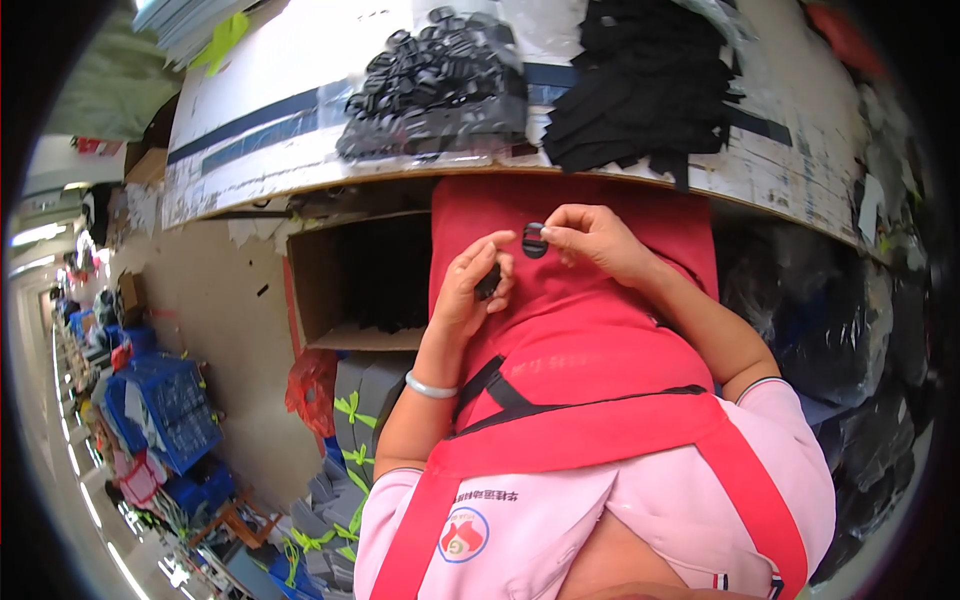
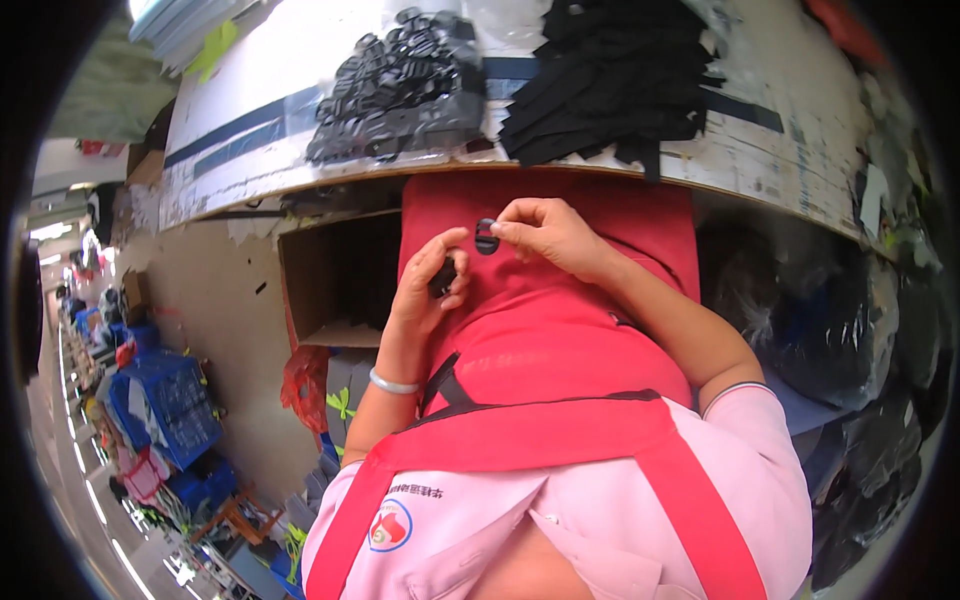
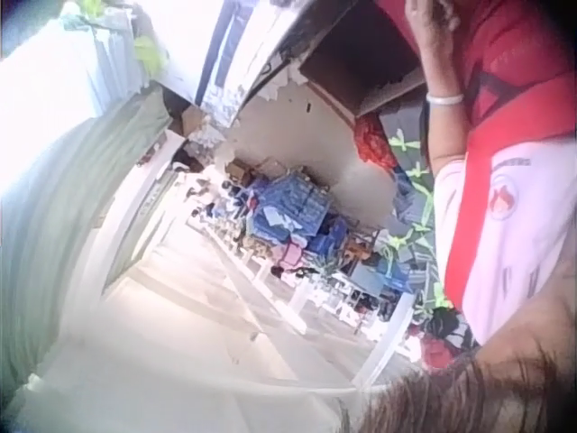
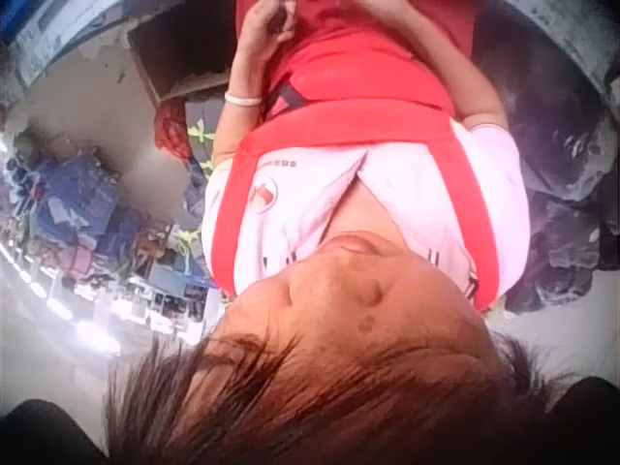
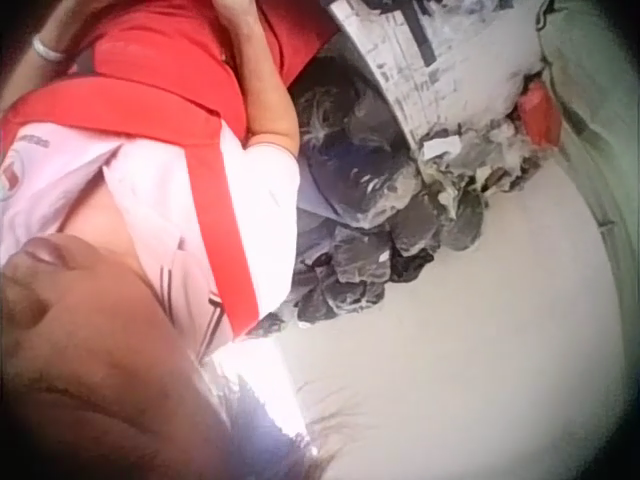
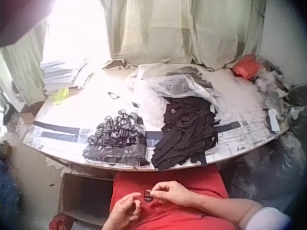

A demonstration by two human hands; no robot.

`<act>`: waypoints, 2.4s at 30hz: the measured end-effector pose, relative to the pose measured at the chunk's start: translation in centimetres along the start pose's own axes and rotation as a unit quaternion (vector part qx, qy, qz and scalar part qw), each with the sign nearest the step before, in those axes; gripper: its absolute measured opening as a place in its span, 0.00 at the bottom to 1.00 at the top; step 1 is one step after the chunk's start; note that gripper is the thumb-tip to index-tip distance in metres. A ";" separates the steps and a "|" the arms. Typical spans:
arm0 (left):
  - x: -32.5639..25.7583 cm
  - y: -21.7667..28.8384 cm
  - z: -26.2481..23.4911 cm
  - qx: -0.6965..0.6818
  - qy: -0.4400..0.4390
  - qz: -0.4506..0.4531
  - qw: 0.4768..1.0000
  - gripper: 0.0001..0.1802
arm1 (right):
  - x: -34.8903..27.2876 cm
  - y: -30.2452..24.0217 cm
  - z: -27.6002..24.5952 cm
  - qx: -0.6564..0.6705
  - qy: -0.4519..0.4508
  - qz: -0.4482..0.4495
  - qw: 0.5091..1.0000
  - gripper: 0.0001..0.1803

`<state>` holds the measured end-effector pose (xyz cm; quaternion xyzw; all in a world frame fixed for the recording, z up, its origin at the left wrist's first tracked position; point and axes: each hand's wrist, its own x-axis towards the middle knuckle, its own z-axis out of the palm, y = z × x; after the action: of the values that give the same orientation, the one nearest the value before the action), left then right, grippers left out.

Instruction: Assembling plastic buckles onto nylon straps by hand at a workbench.

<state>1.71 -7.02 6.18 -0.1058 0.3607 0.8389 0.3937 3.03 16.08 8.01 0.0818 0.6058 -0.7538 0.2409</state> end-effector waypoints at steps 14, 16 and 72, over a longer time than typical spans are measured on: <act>2.9 -2.0 3.1 -0.016 -0.201 -0.189 0.961 0.23 | -2.0 -2.0 -2.9 -0.117 -0.105 -0.138 0.978 0.06; 3.4 -2.0 3.0 0.021 -0.228 -0.179 0.957 0.21 | -2.5 -2.9 -3.1 -0.131 -0.149 -0.128 0.972 0.06; 4.2 -1.9 4.8 0.144 0.054 0.027 0.988 0.15 | -1.3 0.0 -0.3 -0.151 0.151 -0.249 0.945 0.06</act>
<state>0.83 -0.49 6.71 -0.0832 0.5007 0.7818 0.3622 4.06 16.71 8.45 0.0039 0.7426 -0.6686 -0.0385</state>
